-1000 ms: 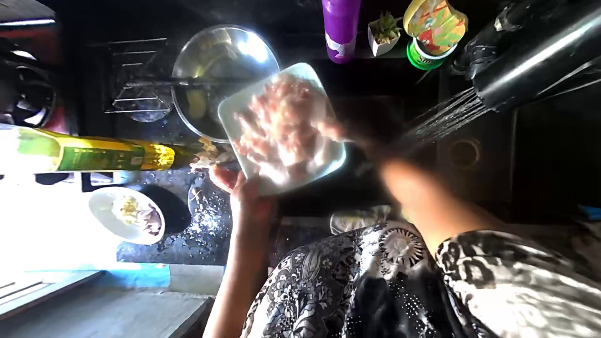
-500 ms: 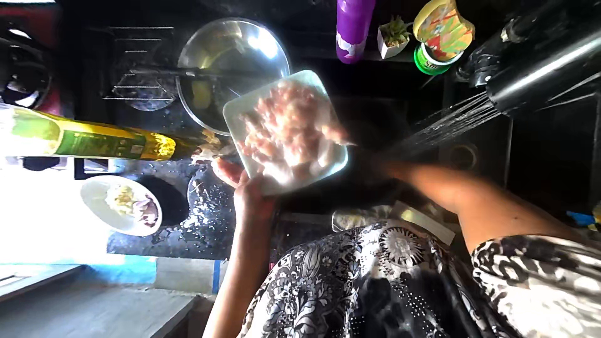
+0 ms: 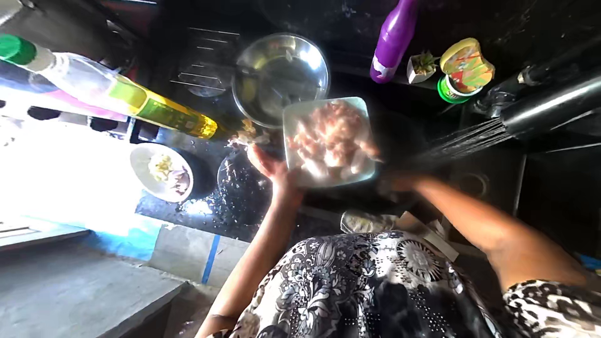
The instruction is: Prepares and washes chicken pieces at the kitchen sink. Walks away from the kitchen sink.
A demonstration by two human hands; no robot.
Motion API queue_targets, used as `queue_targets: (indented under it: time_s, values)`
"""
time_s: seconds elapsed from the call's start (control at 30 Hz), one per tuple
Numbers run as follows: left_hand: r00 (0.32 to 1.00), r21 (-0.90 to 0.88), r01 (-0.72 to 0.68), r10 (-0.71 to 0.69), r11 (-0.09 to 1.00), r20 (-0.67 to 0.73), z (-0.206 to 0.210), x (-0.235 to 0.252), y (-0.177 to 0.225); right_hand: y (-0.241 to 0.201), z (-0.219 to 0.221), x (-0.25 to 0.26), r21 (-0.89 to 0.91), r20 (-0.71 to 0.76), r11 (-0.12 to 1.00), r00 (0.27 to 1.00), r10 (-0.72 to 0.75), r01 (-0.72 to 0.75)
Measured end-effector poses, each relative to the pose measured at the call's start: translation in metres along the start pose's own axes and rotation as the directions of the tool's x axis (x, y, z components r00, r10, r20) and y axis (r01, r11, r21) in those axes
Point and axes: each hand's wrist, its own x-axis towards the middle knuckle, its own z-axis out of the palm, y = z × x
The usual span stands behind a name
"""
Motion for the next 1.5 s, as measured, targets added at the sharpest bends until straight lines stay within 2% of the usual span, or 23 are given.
queue_targets:
  time_s: [0.13, 0.2, 0.3, 0.4, 0.47, 0.53, 0.6, 0.7, 0.77, 0.8, 0.83, 0.9, 1.0, 1.07, 1.17, 1.23, 1.33, 1.43, 1.5]
  values:
    - [0.999, 0.029, -0.021, 0.02, 0.999, 0.03, 0.001, 0.004, -0.004, -0.035, -0.031, -0.054, -0.041, -0.172, 0.987, 0.972, -0.157, 0.152]
    - [0.999, 0.038, -0.02, 0.018, 0.999, 0.048, 0.002, 0.006, -0.007, -0.064, -0.049, -0.089, -0.085, -0.243, 0.957, 0.926, -0.29, 0.277]
    - [0.995, 0.043, -0.002, -0.002, 0.999, 0.096, 0.012, 0.001, -0.01, -0.11, -0.063, -0.11, -0.119, -0.455, 0.897, 0.78, -0.43, 0.425]
    - [0.991, 0.059, 0.03, -0.038, 0.998, 0.132, 0.02, -0.002, -0.015, -0.148, -0.074, -0.108, -0.191, -0.565, 0.838, 0.641, -0.52, 0.512]
    - [0.989, 0.09, 0.038, -0.05, 0.995, 0.139, 0.022, -0.001, -0.015, -0.152, -0.083, -0.106, -0.228, -0.645, 0.885, 0.617, -0.45, 0.407]
    - [0.991, 0.097, 0.044, -0.056, 0.994, 0.123, 0.022, 0.002, -0.016, -0.135, -0.091, -0.098, -0.15, -0.718, 0.964, 0.646, -0.26, 0.221]
    - [0.991, 0.086, 0.039, -0.049, 0.996, 0.124, 0.019, 0.003, -0.013, -0.1, -0.087, -0.08, -0.039, -0.732, 0.998, 0.678, -0.065, 0.053]
    - [0.996, 0.08, 0.016, -0.023, 0.997, 0.086, 0.016, 0.002, -0.004, -0.023, -0.047, -0.023, 0.094, -0.597, 0.988, 0.788, 0.153, -0.121]
    - [0.998, 0.067, -0.007, 0.003, 0.998, 0.062, 0.015, -0.001, 0.003, 0.02, -0.009, 0.004, 0.106, -0.407, 0.979, 0.89, 0.205, -0.177]
    - [0.999, 0.058, -0.018, 0.015, 0.998, 0.051, 0.015, -0.001, 0.005, 0.028, 0.007, 0.008, 0.079, -0.308, 0.973, 0.923, 0.232, -0.218]
    - [0.999, 0.047, -0.027, 0.025, 0.999, 0.042, 0.015, -0.002, 0.009, 0.027, 0.02, 0.01, 0.021, -0.2, 0.964, 0.944, 0.263, -0.265]
    - [0.998, 0.025, -0.053, 0.053, 0.998, 0.032, 0.016, -0.006, 0.015, -0.004, 0.028, 0.002, -0.112, 0.005, 0.945, 0.951, 0.309, -0.307]
    - [0.996, 0.035, -0.084, 0.083, 0.996, 0.021, 0.014, -0.005, 0.02, -0.053, 0.023, -0.004, -0.234, 0.22, 0.947, 0.937, 0.27, -0.218]
    - [0.996, 0.031, -0.092, 0.092, 0.995, 0.01, 0.01, -0.003, 0.02, -0.066, 0.014, 0.008, -0.22, 0.238, 0.953, 0.935, 0.261, -0.21]
    - [0.996, 0.001, -0.094, 0.094, 0.996, 0.005, 0.005, -0.002, 0.018, -0.103, -0.009, -0.007, -0.009, 0.1, 0.978, 0.973, 0.206, -0.206]
    - [0.996, -0.03, -0.085, 0.085, 0.996, 0.01, 0.004, -0.003, 0.017, -0.117, -0.007, -0.011, 0.103, 0.012, 0.976, 0.981, 0.192, -0.192]
    - [0.997, -0.035, -0.075, 0.075, 0.997, -0.004, 0.007, -0.004, 0.017, -0.095, 0.017, 0.019, -0.03, 0.025, 0.977, 0.977, 0.21, -0.209]
    - [0.998, -0.031, -0.069, 0.069, 0.997, 0.0, 0.007, -0.004, 0.015, -0.056, 0.039, 0.03, -0.248, 0.104, 0.965, 0.989, 0.109, -0.08]
    - [0.998, -0.027, -0.056, 0.057, 0.998, 0.018, 0.007, -0.003, 0.013, -0.026, 0.042, 0.03, -0.363, 0.161, 0.928, 0.976, 0.147, -0.081]
